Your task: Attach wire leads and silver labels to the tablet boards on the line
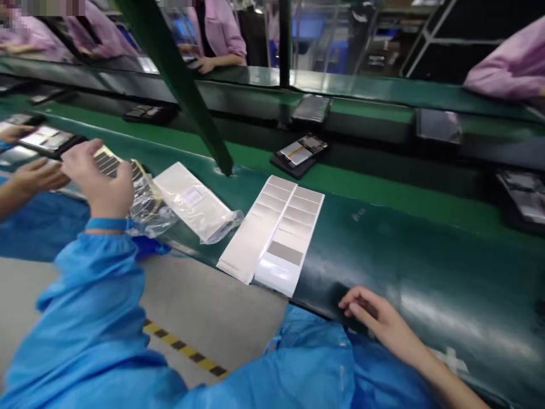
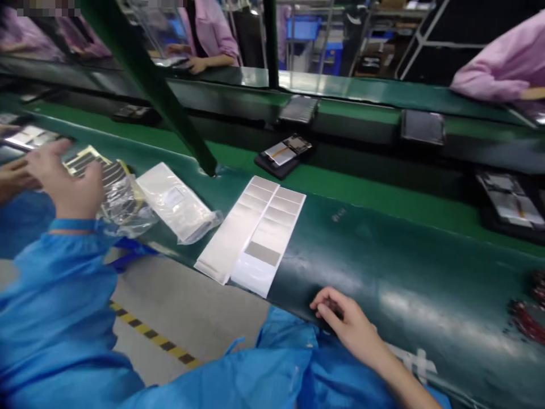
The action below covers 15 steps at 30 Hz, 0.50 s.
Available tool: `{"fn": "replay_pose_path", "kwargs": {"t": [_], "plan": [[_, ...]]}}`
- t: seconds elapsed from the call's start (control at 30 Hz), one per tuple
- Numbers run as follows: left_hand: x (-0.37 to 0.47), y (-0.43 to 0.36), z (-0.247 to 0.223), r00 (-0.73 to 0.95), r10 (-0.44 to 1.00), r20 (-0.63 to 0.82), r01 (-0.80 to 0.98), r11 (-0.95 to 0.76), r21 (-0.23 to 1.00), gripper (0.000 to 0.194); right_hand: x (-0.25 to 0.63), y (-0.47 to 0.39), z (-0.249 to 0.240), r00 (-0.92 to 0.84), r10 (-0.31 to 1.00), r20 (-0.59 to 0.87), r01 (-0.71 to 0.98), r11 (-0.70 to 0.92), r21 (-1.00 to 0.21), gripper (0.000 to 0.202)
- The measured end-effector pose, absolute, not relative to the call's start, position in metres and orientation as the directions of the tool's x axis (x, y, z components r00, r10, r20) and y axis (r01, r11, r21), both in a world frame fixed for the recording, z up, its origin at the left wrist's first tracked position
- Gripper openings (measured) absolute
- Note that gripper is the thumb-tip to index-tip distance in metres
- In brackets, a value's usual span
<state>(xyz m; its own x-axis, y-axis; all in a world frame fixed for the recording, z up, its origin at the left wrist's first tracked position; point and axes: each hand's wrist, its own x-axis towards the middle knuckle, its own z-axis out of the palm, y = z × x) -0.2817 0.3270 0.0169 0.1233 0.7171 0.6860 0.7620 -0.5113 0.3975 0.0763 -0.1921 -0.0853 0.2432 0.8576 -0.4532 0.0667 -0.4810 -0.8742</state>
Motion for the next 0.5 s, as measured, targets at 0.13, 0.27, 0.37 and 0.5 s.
{"fn": "replay_pose_path", "kwargs": {"t": [0.13, 0.27, 0.37, 0.5], "plan": [[-0.238, 0.208, 0.044, 0.483, 0.564, 0.670, 0.532, -0.797, 0.286, 0.039, 0.085, -0.199, -0.085, 0.198, 0.897, -0.395, 0.062, -0.413, -0.909, 0.054], [-0.194, 0.103, 0.038, 0.739, 0.586, 0.332, 0.427, -0.789, 0.443, 0.030, 0.099, -0.212, -0.086, 0.180, 0.921, -0.346, 0.045, -0.359, -0.932, 0.050], [-0.165, 0.060, 0.022, 0.842, 0.535, -0.066, 0.431, -0.594, 0.680, 0.037, 0.107, -0.222, -0.085, 0.196, 0.930, -0.312, 0.039, -0.325, -0.945, 0.051], [-0.122, 0.023, 0.000, 0.924, 0.221, -0.311, 0.381, -0.563, 0.733, 0.043, 0.117, -0.246, -0.087, 0.206, 0.945, -0.255, 0.116, -0.282, -0.952, 0.050]]}}
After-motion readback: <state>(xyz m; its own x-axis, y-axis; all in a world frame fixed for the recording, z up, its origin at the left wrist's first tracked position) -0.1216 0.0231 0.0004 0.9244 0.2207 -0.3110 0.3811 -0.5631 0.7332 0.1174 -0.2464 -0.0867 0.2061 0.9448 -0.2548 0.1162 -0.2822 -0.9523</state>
